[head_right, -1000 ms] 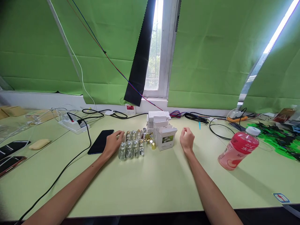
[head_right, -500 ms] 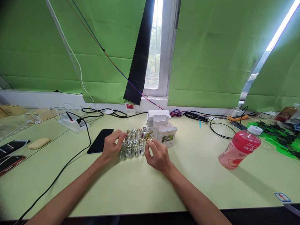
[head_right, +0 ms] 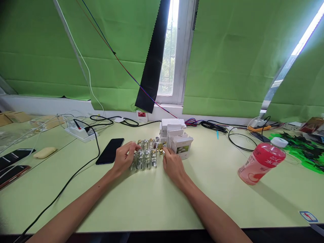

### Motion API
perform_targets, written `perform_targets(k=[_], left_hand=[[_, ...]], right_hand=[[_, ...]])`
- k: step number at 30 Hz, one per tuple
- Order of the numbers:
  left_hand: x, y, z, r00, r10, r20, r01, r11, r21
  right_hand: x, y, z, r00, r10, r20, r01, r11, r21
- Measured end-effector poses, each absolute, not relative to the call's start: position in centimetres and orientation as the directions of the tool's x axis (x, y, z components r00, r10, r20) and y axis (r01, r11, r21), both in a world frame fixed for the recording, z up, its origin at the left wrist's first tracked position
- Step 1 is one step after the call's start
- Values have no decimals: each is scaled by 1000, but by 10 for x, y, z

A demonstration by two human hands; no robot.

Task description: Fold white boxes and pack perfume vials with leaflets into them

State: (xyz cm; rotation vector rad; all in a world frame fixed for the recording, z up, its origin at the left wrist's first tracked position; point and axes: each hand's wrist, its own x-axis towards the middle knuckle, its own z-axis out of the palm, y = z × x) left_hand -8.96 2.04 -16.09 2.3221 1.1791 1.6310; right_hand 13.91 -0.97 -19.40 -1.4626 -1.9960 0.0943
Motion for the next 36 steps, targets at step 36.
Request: perform_targets(k=[36], left_hand=[[-88, 15, -155, 513, 503, 695, 521, -826, 213]], right_hand=[[135, -16, -185, -105, 923, 369, 844, 279, -457]])
